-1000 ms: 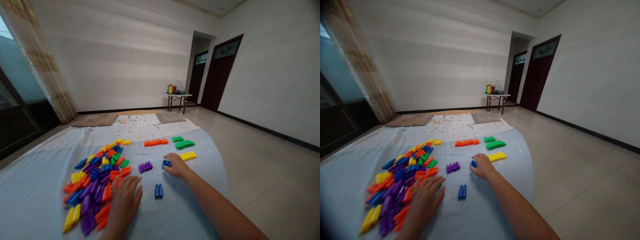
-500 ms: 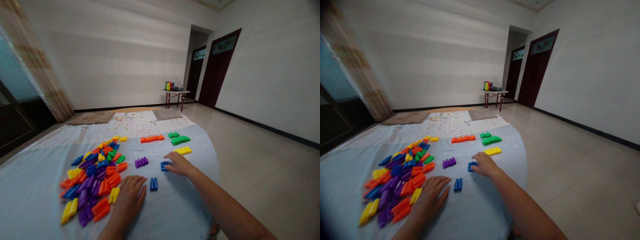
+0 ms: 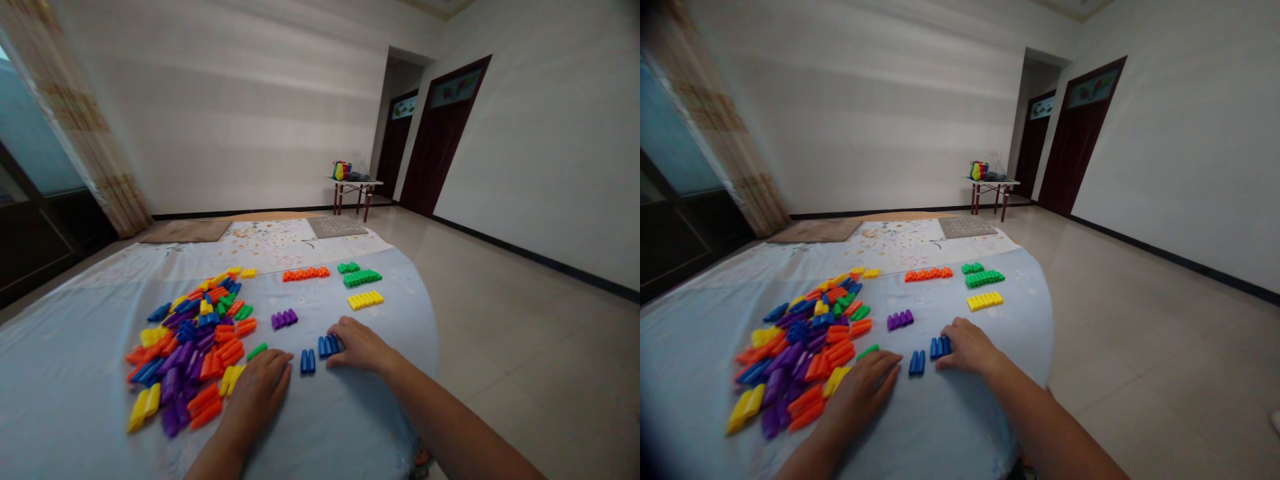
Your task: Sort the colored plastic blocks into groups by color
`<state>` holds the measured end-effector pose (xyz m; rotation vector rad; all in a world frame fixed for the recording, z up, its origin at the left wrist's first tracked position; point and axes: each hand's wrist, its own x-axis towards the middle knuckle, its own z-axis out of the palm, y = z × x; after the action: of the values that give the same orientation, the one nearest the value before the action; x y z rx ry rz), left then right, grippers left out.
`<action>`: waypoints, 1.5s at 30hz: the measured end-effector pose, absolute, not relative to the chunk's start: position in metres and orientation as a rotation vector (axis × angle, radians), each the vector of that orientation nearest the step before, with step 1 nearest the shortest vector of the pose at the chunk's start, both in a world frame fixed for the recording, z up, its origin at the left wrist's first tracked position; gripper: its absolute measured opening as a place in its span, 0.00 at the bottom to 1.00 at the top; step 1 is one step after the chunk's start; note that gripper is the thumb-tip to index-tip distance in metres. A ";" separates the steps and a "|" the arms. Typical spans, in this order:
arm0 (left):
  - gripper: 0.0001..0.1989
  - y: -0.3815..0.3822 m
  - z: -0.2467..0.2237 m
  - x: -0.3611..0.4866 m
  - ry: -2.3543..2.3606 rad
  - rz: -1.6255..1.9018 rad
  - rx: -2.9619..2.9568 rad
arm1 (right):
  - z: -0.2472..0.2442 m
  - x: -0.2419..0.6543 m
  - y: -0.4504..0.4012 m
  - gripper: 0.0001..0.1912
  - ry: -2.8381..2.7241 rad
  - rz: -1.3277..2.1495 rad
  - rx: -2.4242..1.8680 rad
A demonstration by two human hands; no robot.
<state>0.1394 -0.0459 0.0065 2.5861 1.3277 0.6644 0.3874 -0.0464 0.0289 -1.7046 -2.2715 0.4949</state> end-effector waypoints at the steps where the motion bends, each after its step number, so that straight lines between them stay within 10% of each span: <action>1: 0.15 -0.044 0.008 0.136 1.359 0.686 2.599 | 0.029 0.386 -0.046 0.36 -2.279 0.483 -1.660; 45: 0.18 -0.018 0.020 0.058 1.894 1.384 1.874 | 0.035 0.289 0.006 0.12 -2.266 0.246 -1.266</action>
<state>0.0580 -0.0182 0.0196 1.8741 1.8939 1.3837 0.2887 0.0056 0.0351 -1.2663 -2.2665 0.2463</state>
